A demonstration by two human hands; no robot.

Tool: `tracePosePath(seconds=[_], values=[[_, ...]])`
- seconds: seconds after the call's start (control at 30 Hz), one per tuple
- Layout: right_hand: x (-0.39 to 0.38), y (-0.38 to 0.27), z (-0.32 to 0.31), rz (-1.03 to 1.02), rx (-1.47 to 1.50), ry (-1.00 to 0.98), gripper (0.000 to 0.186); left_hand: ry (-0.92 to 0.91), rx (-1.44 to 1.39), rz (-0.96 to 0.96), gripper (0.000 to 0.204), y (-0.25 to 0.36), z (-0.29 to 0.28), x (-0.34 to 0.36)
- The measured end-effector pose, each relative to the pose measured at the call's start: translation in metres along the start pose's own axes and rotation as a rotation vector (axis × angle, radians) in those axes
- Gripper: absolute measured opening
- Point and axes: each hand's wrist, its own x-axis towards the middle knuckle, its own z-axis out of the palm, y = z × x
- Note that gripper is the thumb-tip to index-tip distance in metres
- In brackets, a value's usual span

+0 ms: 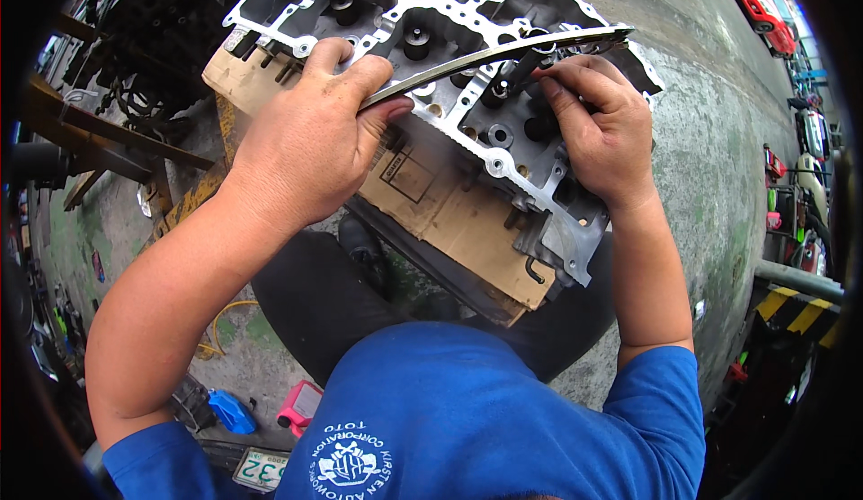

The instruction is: Inspecting and repairing an engine cylinder head using a straight edge and small tools to adjust internal components.

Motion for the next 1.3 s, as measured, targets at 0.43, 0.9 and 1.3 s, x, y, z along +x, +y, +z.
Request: tracePosePath(seconds=[0.43, 0.9, 1.3], values=[[0.000, 0.002, 0.001, -0.022, -0.015, 0.018, 0.012, -0.002, 0.005, 0.017, 0.025, 0.001, -0.004, 0.002], [0.000, 0.000, 0.000, 0.001, -0.004, 0.009, 0.012, -0.027, -0.010, 0.012, 0.026, 0.003, -0.008, 0.002], [0.000, 0.000, -0.001, 0.009, -0.025, -0.020, 0.010, -0.056, -0.019, -0.015, 0.027, 0.008, -0.012, 0.002]])
